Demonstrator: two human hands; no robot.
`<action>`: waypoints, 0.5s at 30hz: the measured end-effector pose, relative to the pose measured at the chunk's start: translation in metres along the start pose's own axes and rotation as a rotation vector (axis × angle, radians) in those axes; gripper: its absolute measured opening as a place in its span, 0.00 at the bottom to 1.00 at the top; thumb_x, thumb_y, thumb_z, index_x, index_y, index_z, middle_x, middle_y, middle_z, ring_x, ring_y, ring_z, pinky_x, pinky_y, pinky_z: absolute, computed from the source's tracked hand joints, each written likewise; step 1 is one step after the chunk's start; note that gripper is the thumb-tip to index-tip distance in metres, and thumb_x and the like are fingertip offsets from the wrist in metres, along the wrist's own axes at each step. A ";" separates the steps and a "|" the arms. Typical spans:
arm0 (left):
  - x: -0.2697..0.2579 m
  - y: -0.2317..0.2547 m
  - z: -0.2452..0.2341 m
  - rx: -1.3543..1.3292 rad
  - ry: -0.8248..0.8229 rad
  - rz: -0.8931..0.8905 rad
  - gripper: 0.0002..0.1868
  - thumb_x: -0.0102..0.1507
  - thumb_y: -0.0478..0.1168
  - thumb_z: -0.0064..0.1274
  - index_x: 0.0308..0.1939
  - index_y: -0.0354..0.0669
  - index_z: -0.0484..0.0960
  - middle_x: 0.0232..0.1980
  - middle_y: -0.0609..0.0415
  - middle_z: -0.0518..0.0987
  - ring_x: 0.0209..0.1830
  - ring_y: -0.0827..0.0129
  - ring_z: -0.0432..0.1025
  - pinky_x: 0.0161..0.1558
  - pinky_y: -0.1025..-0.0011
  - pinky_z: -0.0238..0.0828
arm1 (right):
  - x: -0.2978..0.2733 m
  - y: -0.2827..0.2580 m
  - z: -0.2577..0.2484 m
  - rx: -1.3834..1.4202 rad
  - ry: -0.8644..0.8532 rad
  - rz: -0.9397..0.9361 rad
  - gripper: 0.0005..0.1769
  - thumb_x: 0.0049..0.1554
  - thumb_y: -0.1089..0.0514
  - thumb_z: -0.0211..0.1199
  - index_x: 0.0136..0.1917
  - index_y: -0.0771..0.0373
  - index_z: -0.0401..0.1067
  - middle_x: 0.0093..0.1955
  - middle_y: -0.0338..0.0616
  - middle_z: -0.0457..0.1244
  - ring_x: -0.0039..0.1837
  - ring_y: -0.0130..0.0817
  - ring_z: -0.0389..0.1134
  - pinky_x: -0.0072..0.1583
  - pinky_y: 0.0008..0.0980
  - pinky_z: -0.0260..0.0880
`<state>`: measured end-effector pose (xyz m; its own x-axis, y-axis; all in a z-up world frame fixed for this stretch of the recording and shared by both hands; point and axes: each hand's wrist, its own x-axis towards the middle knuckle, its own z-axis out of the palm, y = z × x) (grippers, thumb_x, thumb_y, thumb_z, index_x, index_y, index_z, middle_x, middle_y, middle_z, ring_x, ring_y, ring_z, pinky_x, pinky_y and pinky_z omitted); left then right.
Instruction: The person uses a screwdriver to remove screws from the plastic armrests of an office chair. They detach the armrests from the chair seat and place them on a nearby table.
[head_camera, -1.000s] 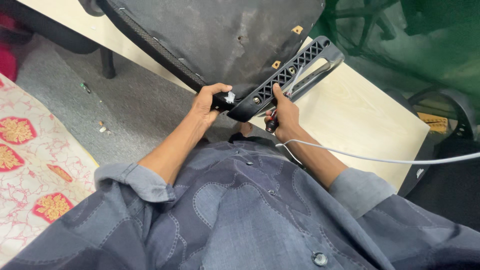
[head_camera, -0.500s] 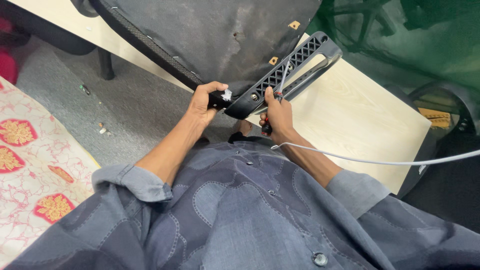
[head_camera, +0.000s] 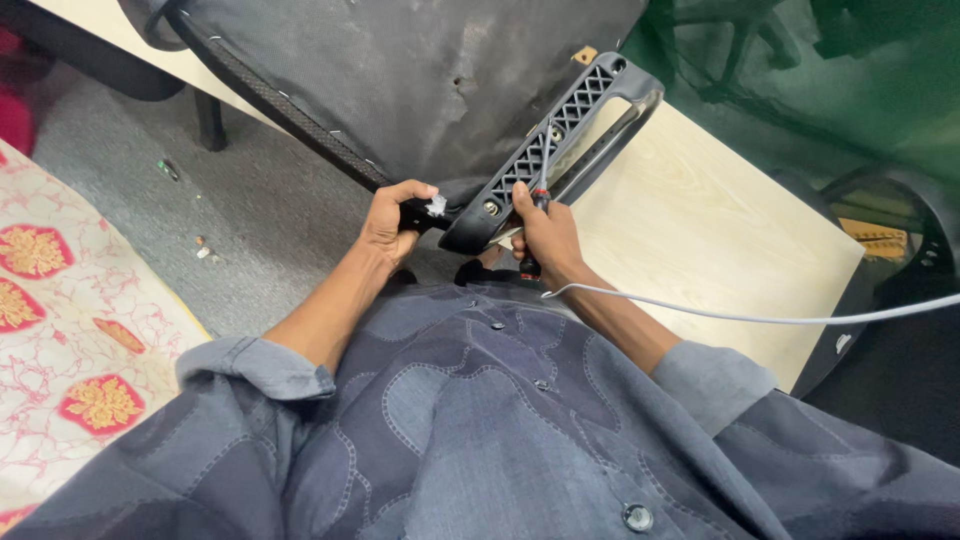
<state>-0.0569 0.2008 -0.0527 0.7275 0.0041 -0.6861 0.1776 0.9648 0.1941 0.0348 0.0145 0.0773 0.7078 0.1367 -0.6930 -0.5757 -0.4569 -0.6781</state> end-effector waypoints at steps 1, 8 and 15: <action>0.001 -0.001 -0.002 0.015 -0.008 -0.007 0.10 0.51 0.32 0.62 0.36 0.34 0.81 0.36 0.49 0.80 0.38 0.64 0.74 0.49 0.67 0.73 | 0.000 0.005 0.002 0.005 0.001 0.031 0.24 0.62 0.41 0.60 0.38 0.63 0.66 0.26 0.39 0.58 0.26 0.27 0.58 0.29 0.29 0.59; 0.007 -0.013 -0.009 0.064 0.029 0.000 0.09 0.51 0.34 0.62 0.33 0.37 0.82 0.35 0.50 0.80 0.38 0.64 0.75 0.50 0.67 0.72 | 0.008 0.023 -0.007 0.162 -0.042 0.019 0.26 0.63 0.40 0.60 0.39 0.65 0.67 0.31 0.42 0.58 0.28 0.28 0.57 0.29 0.31 0.58; 0.018 -0.021 -0.014 0.045 0.017 -0.002 0.08 0.51 0.34 0.61 0.33 0.38 0.82 0.35 0.51 0.80 0.36 0.64 0.74 0.48 0.67 0.72 | 0.009 0.022 -0.002 0.247 0.033 0.238 0.25 0.62 0.40 0.58 0.41 0.64 0.67 0.33 0.44 0.61 0.29 0.30 0.60 0.31 0.31 0.61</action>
<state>-0.0563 0.1846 -0.0787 0.7161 0.0071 -0.6980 0.2086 0.9521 0.2237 0.0298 0.0037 0.0564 0.5523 0.0213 -0.8334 -0.8051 -0.2457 -0.5398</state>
